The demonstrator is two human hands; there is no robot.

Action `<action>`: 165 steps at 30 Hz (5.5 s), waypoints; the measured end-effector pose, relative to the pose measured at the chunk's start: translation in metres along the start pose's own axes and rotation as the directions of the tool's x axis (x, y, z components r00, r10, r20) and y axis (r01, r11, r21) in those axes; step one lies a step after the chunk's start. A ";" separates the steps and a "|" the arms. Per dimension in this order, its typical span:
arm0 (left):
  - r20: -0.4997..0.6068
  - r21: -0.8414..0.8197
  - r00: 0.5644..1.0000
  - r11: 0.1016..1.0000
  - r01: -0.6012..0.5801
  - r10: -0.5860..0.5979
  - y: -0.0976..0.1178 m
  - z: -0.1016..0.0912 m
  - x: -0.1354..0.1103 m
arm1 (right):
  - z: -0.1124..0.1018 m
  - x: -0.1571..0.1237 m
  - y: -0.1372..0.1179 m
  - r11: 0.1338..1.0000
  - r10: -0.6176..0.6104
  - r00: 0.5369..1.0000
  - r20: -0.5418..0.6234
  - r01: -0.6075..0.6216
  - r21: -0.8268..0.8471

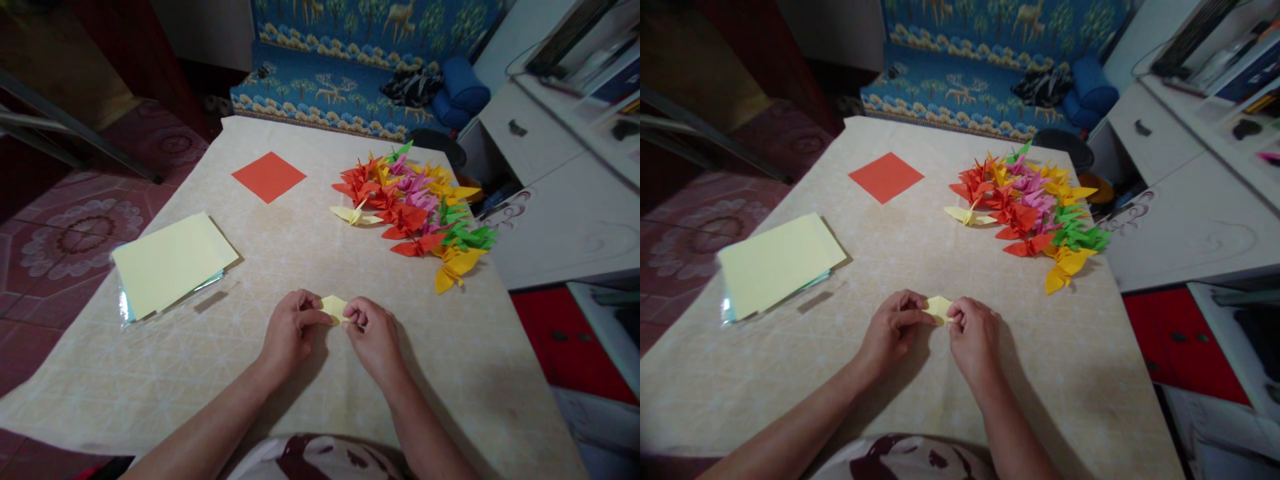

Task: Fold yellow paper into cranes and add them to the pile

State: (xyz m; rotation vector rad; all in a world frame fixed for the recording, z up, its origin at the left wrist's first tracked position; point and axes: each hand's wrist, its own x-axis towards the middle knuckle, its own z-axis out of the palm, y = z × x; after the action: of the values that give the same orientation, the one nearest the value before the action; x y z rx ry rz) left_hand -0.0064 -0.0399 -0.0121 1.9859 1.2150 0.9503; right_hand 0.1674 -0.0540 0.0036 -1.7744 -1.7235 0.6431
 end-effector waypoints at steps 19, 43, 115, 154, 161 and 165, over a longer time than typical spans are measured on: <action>0.014 0.145 0.998 0.988 0.058 -0.061 0.010 -0.003 0.008 | -0.002 -0.002 -0.001 1.000 -0.019 1.000 -0.012 0.019 0.000; -0.062 -0.646 0.910 0.712 0.275 -0.409 0.005 -0.009 0.002 | 0.005 -0.019 -0.016 0.634 0.319 0.856 0.407 -0.512 0.580; 0.011 0.125 0.998 0.991 0.053 -0.055 0.011 -0.015 -0.022 | 0.009 -0.034 -0.018 0.998 -0.058 0.998 0.011 0.058 -0.020; -0.053 -0.200 0.993 0.975 0.097 -0.110 0.003 -0.015 -0.024 | -0.006 -0.012 -0.008 0.996 0.092 0.988 0.126 -0.089 -0.030; -0.013 -0.164 0.998 0.985 0.053 -0.055 0.002 -0.020 -0.027 | -0.005 -0.020 -0.005 0.997 0.066 0.997 0.034 -0.067 0.033; -0.014 -0.151 1.000 0.988 0.020 -0.022 -0.002 -0.018 -0.029 | -0.003 -0.024 -0.006 0.996 0.057 0.998 0.015 -0.058 0.062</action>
State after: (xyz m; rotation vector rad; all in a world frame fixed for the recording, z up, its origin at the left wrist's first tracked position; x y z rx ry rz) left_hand -0.0310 -0.0631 -0.0110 1.8469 1.1354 1.0189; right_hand 0.1644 -0.0776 0.0086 -1.7856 -1.6487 0.7270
